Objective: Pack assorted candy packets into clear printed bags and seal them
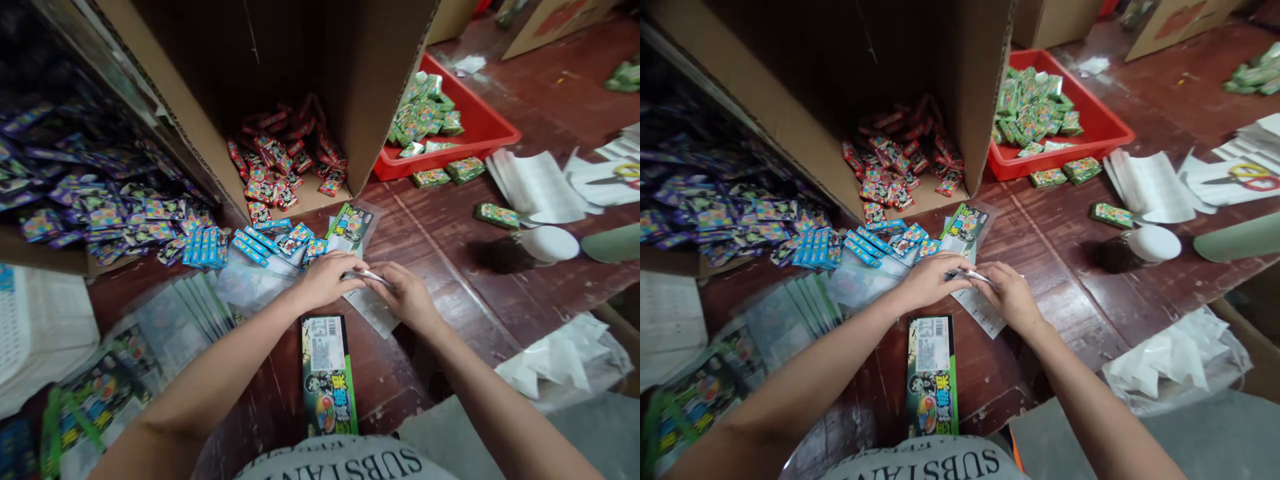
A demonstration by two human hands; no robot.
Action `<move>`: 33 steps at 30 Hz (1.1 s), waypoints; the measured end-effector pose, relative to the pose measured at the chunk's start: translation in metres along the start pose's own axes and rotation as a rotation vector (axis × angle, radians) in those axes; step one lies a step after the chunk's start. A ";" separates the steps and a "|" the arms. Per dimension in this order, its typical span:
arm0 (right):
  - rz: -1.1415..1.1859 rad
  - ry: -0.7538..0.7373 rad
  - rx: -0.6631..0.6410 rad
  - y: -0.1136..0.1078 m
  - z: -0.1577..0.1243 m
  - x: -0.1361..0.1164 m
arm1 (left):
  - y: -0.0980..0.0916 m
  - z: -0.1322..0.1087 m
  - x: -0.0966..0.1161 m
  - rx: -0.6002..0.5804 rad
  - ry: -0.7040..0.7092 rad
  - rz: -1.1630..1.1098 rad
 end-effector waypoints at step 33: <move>0.560 0.103 0.041 -0.041 0.028 0.004 | 0.018 -0.015 -0.027 0.217 -0.284 -0.696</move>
Point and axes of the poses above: each hand's wrist, its own z-axis towards the middle knuckle, its own y-axis out of the palm, x = y × z, the point moved 8 cm from there along z, towards the middle knuckle, and after that the axes turned 14 degrees about -x, right-handed, at the moved point
